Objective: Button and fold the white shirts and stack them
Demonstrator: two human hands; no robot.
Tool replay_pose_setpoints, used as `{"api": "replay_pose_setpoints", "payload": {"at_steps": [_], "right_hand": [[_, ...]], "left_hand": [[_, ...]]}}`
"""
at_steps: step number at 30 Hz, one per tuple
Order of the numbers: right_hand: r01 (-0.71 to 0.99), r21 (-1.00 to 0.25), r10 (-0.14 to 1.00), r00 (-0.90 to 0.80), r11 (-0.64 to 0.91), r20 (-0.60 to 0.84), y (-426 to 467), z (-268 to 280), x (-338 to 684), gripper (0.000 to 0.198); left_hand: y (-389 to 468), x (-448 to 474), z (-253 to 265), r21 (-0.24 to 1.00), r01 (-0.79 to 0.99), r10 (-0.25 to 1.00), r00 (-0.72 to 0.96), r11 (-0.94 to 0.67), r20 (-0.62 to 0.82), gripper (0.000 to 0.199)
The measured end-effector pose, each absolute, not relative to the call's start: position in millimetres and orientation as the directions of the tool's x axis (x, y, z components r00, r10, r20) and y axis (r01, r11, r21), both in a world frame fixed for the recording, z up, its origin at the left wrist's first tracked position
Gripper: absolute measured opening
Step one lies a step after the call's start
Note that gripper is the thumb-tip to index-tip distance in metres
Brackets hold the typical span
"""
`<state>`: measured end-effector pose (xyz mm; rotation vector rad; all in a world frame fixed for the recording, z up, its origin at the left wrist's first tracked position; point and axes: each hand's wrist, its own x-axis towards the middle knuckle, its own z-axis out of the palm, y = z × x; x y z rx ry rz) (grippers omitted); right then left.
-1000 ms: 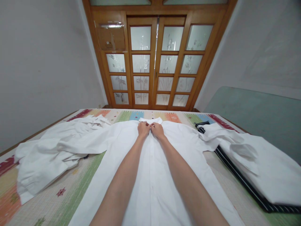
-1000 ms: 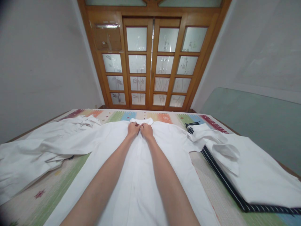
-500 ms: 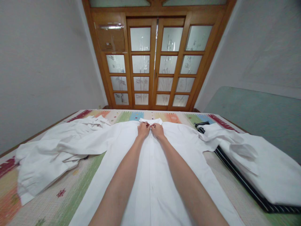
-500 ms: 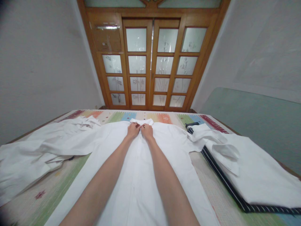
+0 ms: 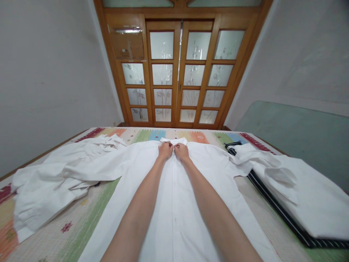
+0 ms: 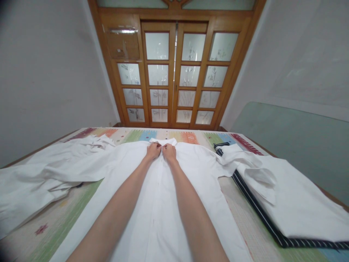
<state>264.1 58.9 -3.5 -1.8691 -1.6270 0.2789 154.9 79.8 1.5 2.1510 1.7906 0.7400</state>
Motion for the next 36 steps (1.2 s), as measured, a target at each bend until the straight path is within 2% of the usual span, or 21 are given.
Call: {"api": "replay_pose_setpoints", "payload": {"at_steps": [7, 12, 18, 23, 27, 32, 36], "right_hand": [[0.841, -0.540, 0.943, 0.206, -0.033, 0.262, 55.2, -0.2, 262.8, 0.024], [0.888, -0.459, 0.930, 0.167, 0.002, 0.329, 54.6, -3.5, 262.4, 0.027], [0.911, -0.410, 0.935, 0.182, -0.044, 0.303, 50.0, -1.9, 257.9, 0.030], [0.927, -0.353, 0.937, 0.232, -0.131, 0.261, 43.2, 2.4, 253.2, 0.032], [0.907, -0.375, 0.908, 0.308, -0.191, 0.283, 41.2, 4.2, 253.7, 0.035], [0.899, -0.419, 0.919, 0.265, -0.125, 0.293, 43.4, 4.3, 257.0, 0.032], [0.926, -0.365, 0.942, 0.205, -0.099, 0.265, 42.1, 4.3, 256.5, 0.035]], "left_hand": [[74.7, 158.2, 4.8, 0.506, 0.838, 0.962, 0.073, -0.203, 0.265, 0.021], [74.6, 157.7, 1.2, 0.523, 0.821, 0.951, 0.075, -0.230, 0.300, 0.017], [76.5, 156.9, -5.5, 0.528, 0.776, 0.899, 0.111, -0.345, 0.424, 0.021], [78.0, 157.0, -7.0, 0.484, 0.811, 0.908, 0.129, -0.327, 0.398, 0.019], [75.5, 158.1, -3.9, 0.450, 0.841, 0.920, 0.130, -0.300, 0.370, 0.022], [72.2, 159.0, 0.8, 0.461, 0.840, 0.930, 0.130, -0.288, 0.345, 0.024], [71.0, 157.1, 4.4, 0.506, 0.842, 0.958, 0.043, -0.188, 0.285, 0.023]]}}
